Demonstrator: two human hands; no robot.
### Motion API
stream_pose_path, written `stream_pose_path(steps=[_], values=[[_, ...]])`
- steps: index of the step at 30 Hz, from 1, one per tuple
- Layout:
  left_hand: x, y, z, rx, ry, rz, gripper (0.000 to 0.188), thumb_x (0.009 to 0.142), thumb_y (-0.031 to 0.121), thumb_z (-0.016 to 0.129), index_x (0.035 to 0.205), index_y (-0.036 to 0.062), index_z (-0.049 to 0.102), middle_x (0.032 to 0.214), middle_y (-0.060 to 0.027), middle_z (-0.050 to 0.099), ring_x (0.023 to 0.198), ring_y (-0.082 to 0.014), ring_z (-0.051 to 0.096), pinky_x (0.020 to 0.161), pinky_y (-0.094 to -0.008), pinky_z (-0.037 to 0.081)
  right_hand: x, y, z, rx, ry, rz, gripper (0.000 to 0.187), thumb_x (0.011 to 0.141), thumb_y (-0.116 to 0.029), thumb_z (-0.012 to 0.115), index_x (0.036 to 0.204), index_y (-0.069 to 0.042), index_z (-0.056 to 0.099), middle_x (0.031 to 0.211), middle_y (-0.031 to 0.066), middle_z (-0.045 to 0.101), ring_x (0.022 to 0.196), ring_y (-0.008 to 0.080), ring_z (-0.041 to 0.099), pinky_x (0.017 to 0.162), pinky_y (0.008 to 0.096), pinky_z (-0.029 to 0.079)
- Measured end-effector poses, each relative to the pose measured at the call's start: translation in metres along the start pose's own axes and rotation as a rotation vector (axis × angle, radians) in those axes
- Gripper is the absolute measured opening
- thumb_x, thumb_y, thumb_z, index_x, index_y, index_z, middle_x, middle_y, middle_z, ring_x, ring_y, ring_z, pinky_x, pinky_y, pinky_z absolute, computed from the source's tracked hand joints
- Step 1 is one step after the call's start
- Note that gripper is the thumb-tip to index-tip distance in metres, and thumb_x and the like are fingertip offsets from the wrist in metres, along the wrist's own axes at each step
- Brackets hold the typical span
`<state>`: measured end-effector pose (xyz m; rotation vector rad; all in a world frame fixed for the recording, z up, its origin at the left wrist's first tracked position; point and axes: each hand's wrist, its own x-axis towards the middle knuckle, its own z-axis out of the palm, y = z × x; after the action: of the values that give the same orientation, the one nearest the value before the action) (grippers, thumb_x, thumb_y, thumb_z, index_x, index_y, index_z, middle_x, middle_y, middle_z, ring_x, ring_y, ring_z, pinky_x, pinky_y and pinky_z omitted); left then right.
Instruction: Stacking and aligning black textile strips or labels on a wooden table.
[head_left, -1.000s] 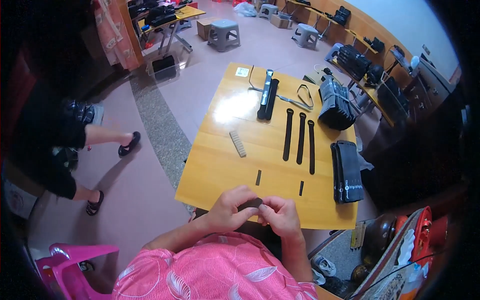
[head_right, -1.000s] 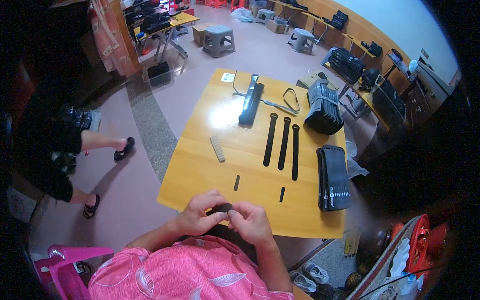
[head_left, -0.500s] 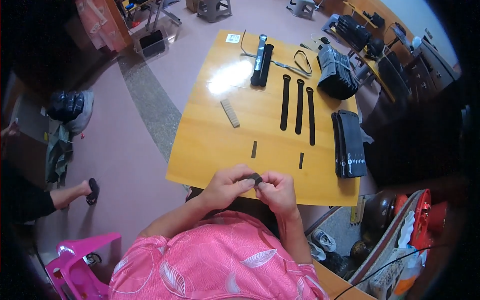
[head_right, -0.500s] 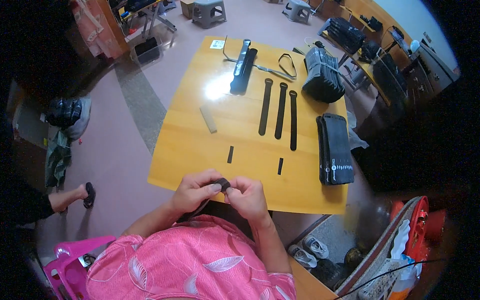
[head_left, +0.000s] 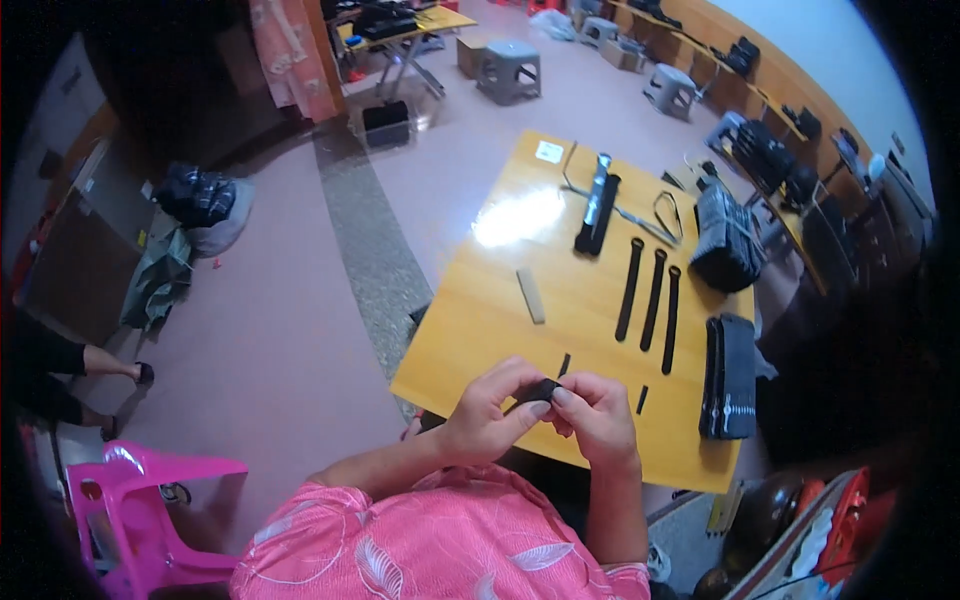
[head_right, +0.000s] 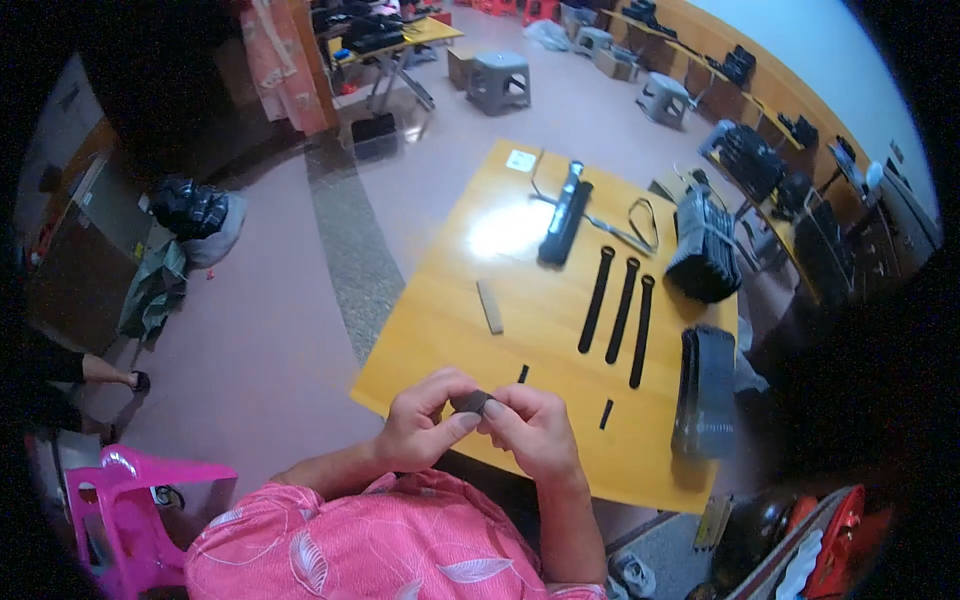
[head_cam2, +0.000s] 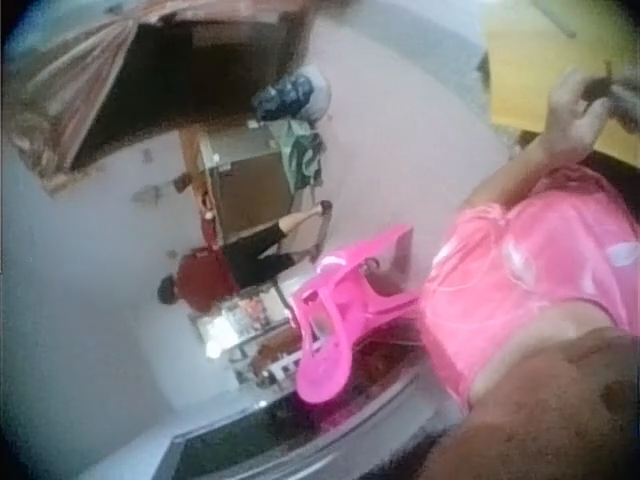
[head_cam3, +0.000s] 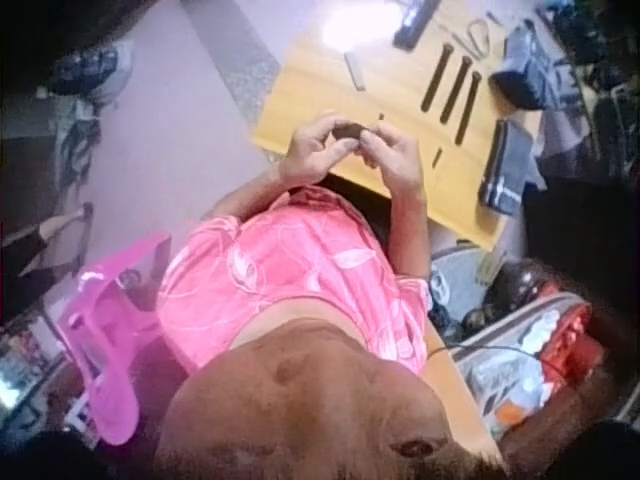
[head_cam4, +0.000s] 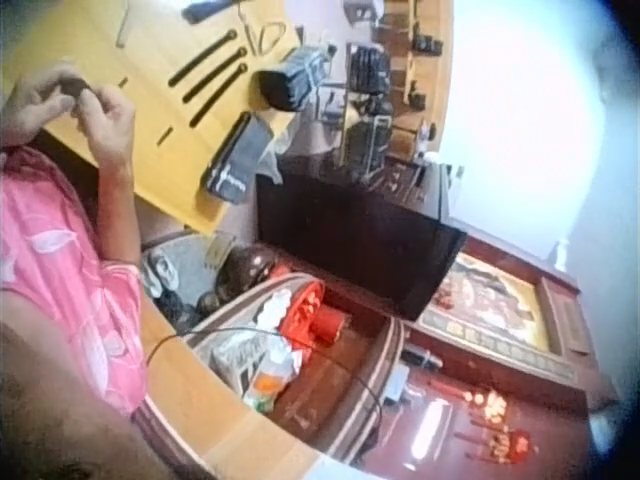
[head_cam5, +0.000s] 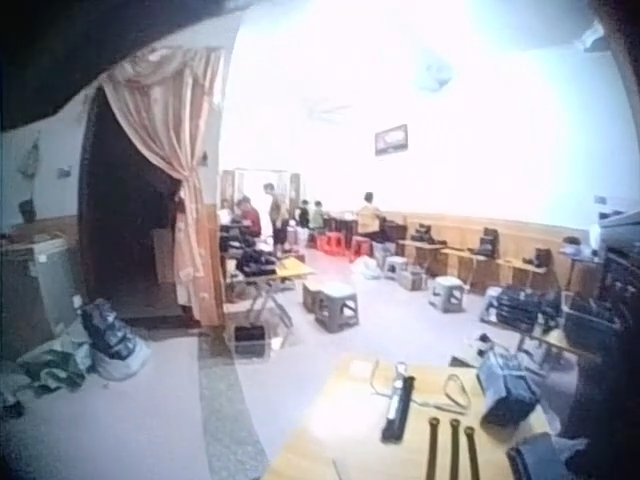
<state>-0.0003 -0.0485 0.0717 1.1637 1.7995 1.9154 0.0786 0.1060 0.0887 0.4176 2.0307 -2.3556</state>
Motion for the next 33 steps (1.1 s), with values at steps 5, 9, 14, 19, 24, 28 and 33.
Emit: stream_pose_path(steps=[5,9,14,19,24,28,33], values=[[0.001,0.016,-0.007,0.079,0.205,0.197,0.021,0.086,0.001,0.057,0.106,-0.0032,0.052,0.099,-0.0141,0.057,0.091,-0.0228,0.056,0.081,-0.0307,0.044,0.014,-0.021,0.025,-0.024,0.036,-0.138,0.015,0.086,-0.01,0.059,0.075,0.0,0.064,0.064,0.0022,0.06,0.055,0.0065,0.052,0.049,0.0209,0.039],[0.009,0.035,-0.03,-0.184,0.48,0.36,0.029,0.092,0.02,0.059,0.113,0.0015,0.051,0.104,-0.0148,0.057,0.091,-0.0256,0.058,0.085,-0.0386,0.046,0.047,-0.043,0.03,0.019,0.14,-0.226,0.023,0.084,-0.01,0.054,0.062,-0.001,0.056,0.055,0.0012,0.052,0.05,0.0076,0.046,0.045,0.0234,0.035],[0.0,0.058,-0.069,-0.425,0.595,0.496,0.036,0.092,0.025,0.059,0.112,-0.0025,0.048,0.09,-0.0095,0.05,0.063,-0.0161,0.051,0.054,-0.0291,0.04,0.112,-0.057,-0.011,0.062,0.305,-0.399,0.027,0.083,-0.012,0.054,0.057,-0.006,0.052,0.056,-0.0002,0.05,0.048,0.0065,0.043,0.043,0.0231,0.031],[-0.037,0.075,-0.123,-0.538,0.659,0.494,0.033,0.095,0.022,0.052,0.111,-0.0063,0.043,0.09,-0.0067,0.041,0.063,-0.0103,0.039,0.056,-0.0263,0.034,0.135,-0.115,-0.178,-0.099,0.879,-0.591,0.021,0.083,-0.009,0.05,0.063,-0.005,0.056,0.06,0.0066,0.054,0.049,0.0145,0.047,0.045,0.0262,0.036],[-0.033,0.045,-0.126,-0.5,0.691,0.075,0.026,0.095,0.021,0.054,0.108,-0.0008,0.047,0.09,-0.0076,0.05,0.06,-0.0097,0.046,0.053,-0.0249,0.039,0.088,-0.143,-0.174,0.089,0.922,-0.602,0.014,0.087,-0.013,0.056,0.089,0.0,0.061,0.072,0.007,0.063,0.052,0.0083,0.053,0.048,0.0224,0.046],[-0.004,0.018,-0.092,-0.652,0.533,-0.237,0.021,0.095,0.018,0.051,0.104,-0.0004,0.048,0.088,-0.0105,0.055,0.06,-0.0121,0.052,0.053,-0.0277,0.041,0.058,-0.127,-0.159,0.059,0.767,-0.648,0.015,0.089,-0.011,0.058,0.092,0.003,0.062,0.078,0.0107,0.066,0.061,0.0119,0.063,0.055,0.023,0.053],[0.001,0.003,-0.071,-0.678,0.426,-0.296,0.017,0.094,0.015,0.049,0.101,-0.0004,0.05,0.086,-0.0116,0.057,0.061,-0.0145,0.055,0.054,-0.0289,0.043,0.039,-0.08,-0.158,0.219,0.939,-0.664,0.017,0.089,-0.01,0.057,0.095,0.005,0.061,0.081,0.0127,0.067,0.061,0.0144,0.063,0.056,0.0252,0.054]])
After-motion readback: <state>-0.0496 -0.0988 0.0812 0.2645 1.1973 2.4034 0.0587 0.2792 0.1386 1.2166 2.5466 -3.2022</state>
